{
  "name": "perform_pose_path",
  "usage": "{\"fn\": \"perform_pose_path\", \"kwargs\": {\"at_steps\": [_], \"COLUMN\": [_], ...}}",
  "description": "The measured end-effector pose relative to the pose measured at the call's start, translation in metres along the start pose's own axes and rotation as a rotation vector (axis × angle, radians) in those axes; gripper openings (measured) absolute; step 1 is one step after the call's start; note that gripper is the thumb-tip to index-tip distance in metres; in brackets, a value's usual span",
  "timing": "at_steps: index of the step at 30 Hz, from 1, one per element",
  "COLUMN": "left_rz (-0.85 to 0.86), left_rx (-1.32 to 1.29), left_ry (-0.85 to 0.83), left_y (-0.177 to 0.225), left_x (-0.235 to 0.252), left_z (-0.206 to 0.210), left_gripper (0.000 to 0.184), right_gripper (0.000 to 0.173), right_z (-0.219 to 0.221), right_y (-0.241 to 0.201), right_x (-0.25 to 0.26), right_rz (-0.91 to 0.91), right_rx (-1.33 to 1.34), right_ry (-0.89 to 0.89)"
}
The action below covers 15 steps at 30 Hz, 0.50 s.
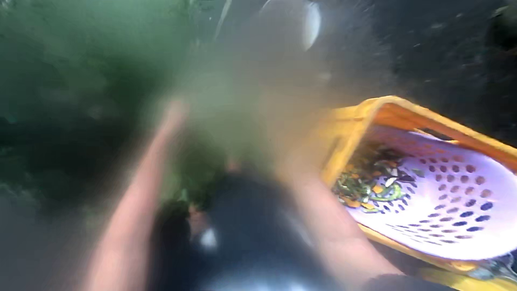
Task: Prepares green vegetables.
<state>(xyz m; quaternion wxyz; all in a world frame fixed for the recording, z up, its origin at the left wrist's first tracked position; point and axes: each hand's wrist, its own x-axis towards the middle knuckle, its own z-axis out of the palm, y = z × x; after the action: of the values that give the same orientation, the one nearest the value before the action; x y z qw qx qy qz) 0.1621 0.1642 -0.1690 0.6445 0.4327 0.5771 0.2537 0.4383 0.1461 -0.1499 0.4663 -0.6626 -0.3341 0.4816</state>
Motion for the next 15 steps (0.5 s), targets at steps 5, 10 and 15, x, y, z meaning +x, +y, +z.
{"fn": "perform_pose_path", "kwargs": {"at_steps": [5, 10, 15], "left_rz": [0.126, 0.175, 0.196], "left_rx": [-0.359, -0.684, -0.966], "left_ry": [0.319, 0.59, 0.655], "left_y": [0.033, 0.056, 0.016], "left_x": [0.045, 0.053, 0.057], "left_z": [-0.045, -0.03, 0.005], "left_gripper": [0.038, 0.03, 0.024], "right_gripper": [0.067, 0.106, 0.08], "right_z": [-0.015, 0.013, 0.052], "right_y": [0.049, 0.046, 0.057], "right_x": [-0.011, -0.065, -0.072], "right_rz": [-0.061, -0.081, 0.307], "right_rx": [-0.139, -0.201, 0.121], "right_ry": [-0.083, -0.309, -0.14]}}
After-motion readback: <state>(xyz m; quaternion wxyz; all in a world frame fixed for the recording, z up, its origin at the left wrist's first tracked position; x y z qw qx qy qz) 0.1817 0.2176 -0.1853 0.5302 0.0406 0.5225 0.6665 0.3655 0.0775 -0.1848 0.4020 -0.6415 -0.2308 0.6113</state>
